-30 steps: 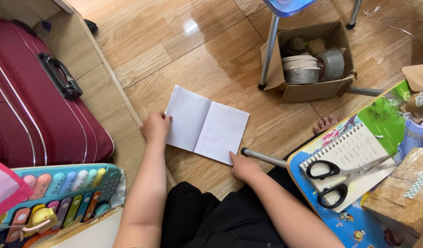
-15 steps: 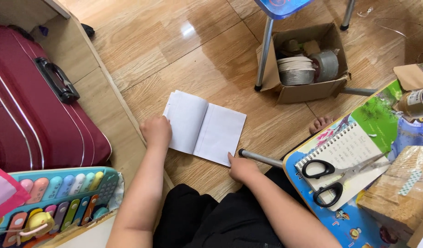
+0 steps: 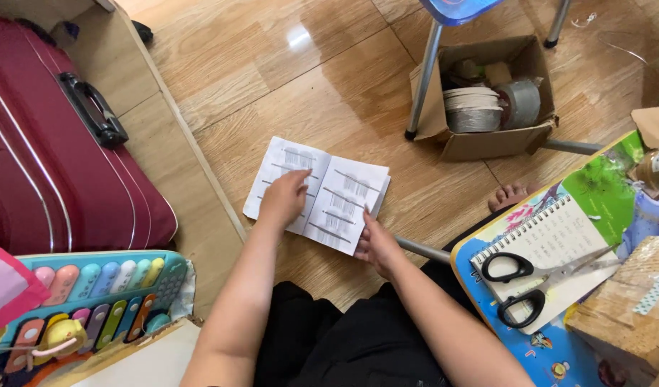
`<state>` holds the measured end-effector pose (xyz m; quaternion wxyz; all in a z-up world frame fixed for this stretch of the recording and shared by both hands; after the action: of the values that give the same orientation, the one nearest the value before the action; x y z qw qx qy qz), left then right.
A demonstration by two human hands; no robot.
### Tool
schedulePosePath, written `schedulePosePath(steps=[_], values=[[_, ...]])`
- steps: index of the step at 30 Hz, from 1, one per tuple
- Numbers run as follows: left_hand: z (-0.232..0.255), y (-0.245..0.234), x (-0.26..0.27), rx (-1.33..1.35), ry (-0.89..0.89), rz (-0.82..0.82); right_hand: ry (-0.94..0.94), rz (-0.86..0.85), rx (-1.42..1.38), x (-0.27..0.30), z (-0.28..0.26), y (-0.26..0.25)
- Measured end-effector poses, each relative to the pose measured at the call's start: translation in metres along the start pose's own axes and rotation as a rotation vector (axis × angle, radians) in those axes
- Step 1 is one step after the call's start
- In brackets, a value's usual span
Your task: Cutting thin strips of tape and applying them to a board, followed by reviewing and checking notes in a notebook.
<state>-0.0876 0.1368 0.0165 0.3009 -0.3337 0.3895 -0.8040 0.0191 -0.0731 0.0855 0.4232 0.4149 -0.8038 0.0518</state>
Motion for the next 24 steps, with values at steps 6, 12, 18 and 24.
schedulePosePath(steps=[6,12,18,24], values=[[0.037,-0.021,0.053,-0.417,-0.056,-0.191,-0.043,0.02,0.044,-0.037,0.039,-0.025],[0.016,0.001,0.04,-0.266,0.045,-0.041,-0.092,-0.043,0.02,-0.051,0.052,-0.027],[0.083,-0.005,0.063,0.363,0.119,-0.364,-0.213,-0.33,-0.094,-0.019,0.017,0.004],[0.081,-0.024,0.049,0.086,-0.104,-0.137,-0.258,-0.314,-0.111,-0.036,0.022,-0.015]])
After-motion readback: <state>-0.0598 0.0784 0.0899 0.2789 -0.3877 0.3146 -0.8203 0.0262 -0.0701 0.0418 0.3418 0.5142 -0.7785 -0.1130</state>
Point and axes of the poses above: each hand's wrist, its own x-axis away from the middle knuckle, its own y-axis out of the palm, z = x × y, the point moved 4 cm from there along -x, towards the middle knuckle, and after that the axes turned 9 degrees about -y, right-handed, at the moved point
